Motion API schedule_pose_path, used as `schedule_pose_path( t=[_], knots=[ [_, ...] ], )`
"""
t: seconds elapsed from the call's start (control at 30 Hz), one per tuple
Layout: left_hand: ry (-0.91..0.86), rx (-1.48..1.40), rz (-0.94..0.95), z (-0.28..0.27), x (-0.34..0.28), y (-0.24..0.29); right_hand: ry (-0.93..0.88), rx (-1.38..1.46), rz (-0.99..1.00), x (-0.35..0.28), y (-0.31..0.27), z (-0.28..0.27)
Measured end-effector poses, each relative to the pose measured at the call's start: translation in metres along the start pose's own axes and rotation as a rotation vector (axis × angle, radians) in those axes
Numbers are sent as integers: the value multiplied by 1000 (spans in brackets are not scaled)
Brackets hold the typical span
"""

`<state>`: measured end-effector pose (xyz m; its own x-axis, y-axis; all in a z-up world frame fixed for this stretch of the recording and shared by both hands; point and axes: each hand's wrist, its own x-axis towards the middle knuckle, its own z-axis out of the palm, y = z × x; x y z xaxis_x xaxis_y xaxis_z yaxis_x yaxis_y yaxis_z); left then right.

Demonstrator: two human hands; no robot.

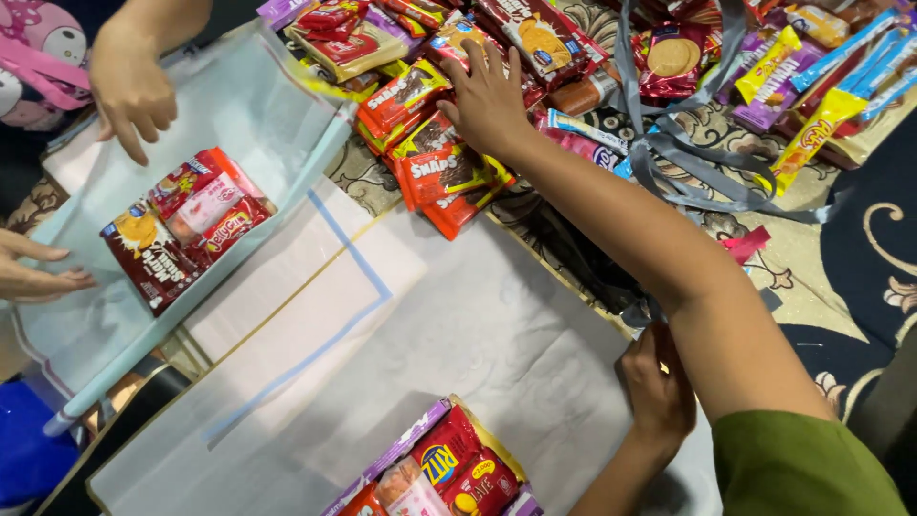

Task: Arranging various snack packages on a white surface and securing them with adhesive tape.

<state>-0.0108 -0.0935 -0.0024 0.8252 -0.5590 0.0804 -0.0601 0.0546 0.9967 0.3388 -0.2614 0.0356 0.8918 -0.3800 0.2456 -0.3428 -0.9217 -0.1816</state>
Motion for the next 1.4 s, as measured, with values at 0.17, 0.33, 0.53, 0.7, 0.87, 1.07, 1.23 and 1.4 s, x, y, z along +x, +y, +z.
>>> schedule_pose_path(
  t=[0.17,0.33,0.53,0.7,0.87,1.07,1.23,1.4],
  knots=[
    [-11,-6,-14,1,1,-4,23,92,94,6,12,-5],
    [-15,-12,15,1,-1,-12,274,169,60,2,25,-7],
    [-6,-16,14,2,-2,-17,348,195,105,2,35,-5],
    [-16,-47,64,3,-2,-14,345,206,128,4,38,-3],
    [-18,-24,30,5,-3,-20,305,92,114,6,37,5],
    [-32,21,88,4,-5,-26,249,-73,101,10,29,11],
    [-25,5,92,5,-6,-30,267,25,73,10,27,10],
    [-63,-95,55,6,-5,-14,131,243,178,15,21,-7]
  ],
)
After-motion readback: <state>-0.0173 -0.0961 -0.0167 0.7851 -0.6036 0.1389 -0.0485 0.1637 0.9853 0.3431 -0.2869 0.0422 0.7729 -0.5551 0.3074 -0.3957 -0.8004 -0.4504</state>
